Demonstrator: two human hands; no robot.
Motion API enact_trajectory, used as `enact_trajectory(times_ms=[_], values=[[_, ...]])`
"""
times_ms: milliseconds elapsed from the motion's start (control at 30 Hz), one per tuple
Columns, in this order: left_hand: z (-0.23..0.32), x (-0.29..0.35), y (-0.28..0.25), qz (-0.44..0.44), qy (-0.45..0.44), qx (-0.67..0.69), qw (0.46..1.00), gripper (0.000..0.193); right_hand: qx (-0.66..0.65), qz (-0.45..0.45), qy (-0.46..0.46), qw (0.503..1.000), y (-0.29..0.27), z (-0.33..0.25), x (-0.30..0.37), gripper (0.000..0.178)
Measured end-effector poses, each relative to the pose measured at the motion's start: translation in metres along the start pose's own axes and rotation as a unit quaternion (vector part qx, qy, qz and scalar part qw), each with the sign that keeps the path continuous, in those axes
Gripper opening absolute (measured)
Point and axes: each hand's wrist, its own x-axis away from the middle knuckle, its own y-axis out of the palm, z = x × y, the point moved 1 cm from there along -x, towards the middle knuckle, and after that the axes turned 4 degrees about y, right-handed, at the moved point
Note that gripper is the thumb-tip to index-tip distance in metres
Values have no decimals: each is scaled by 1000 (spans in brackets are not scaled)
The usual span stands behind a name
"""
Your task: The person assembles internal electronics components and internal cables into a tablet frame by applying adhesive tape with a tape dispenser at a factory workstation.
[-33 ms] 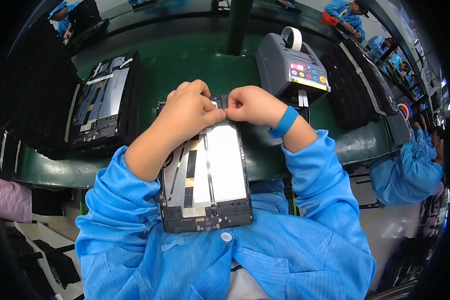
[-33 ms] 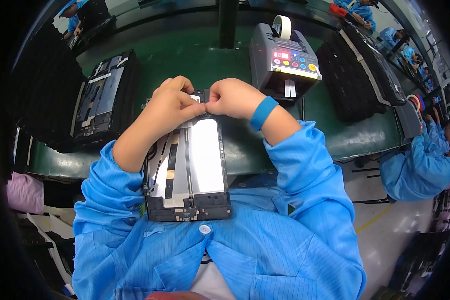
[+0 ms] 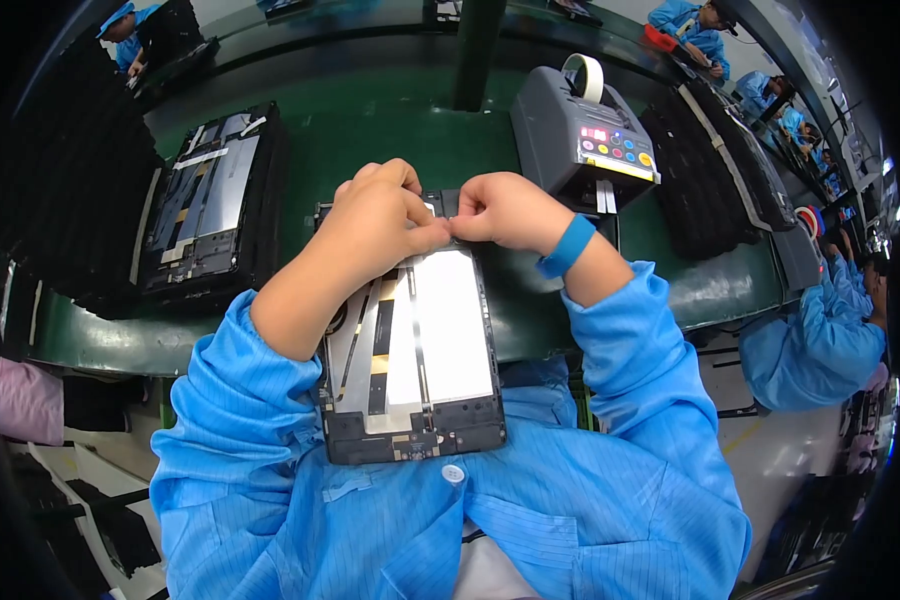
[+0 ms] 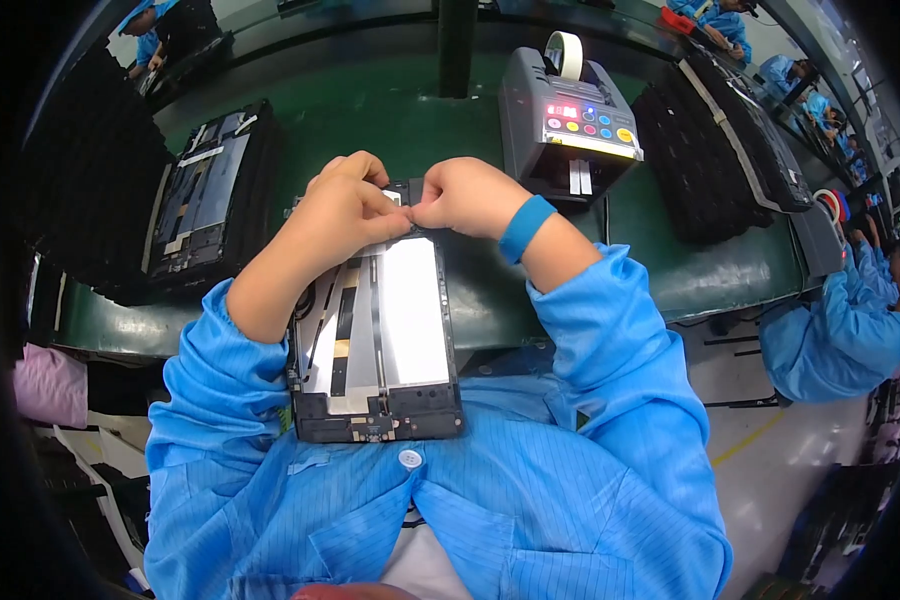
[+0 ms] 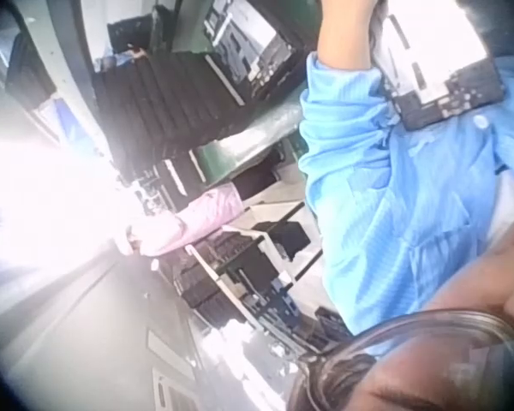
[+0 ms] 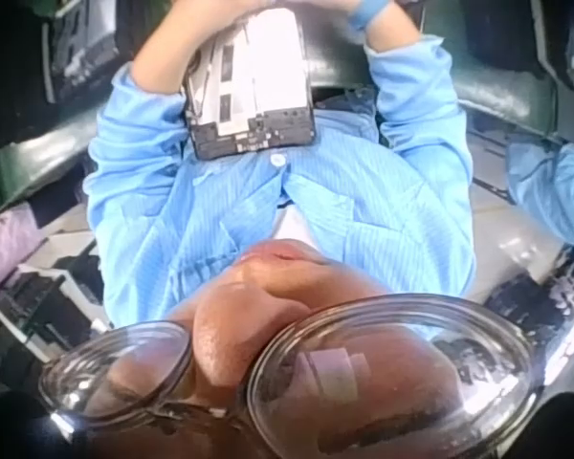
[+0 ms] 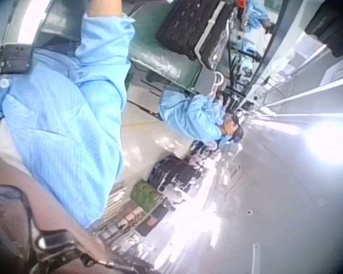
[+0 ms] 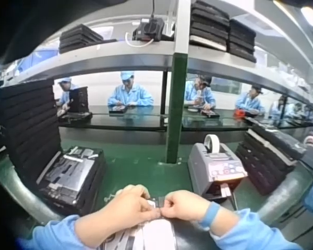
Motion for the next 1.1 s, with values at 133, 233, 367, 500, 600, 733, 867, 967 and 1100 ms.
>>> enact_trajectory(times_ms=[133, 233, 367, 500, 600, 733, 867, 967, 1100], values=[[6, -6, -9, -48, -47, 0, 998, 18, -60, 65, 59, 994, 9, 15, 1, 38], [8, 8, -6, 71, 34, -127, 989, 24, -284, 17, 175, 943, 23, 28, 13, 39], [12, 53, -27, 170, 63, -145, 973, 41, -228, 213, -11, 950, 53, 52, 53, 31], [10, 147, -25, 143, -58, 47, 987, 86, -98, 198, -112, 969, 82, 27, 126, 70], [25, 165, -2, 127, -71, 241, 960, 96, -66, 91, -88, 990, 95, 9, 141, 92], [36, 167, 17, 131, -77, 444, 883, 112, -118, 121, -109, 980, 101, 2, 135, 95], [51, 162, -18, 182, -33, 445, 876, 110, -167, 130, -174, 962, 84, -30, 132, 90], [33, 155, -62, 221, 12, 289, 931, 106, -222, 121, -228, 940, 74, -64, 99, 88], [-25, 145, -122, 225, 32, 372, 900, 107, -120, 160, -239, 950, 68, -115, 24, 87]])
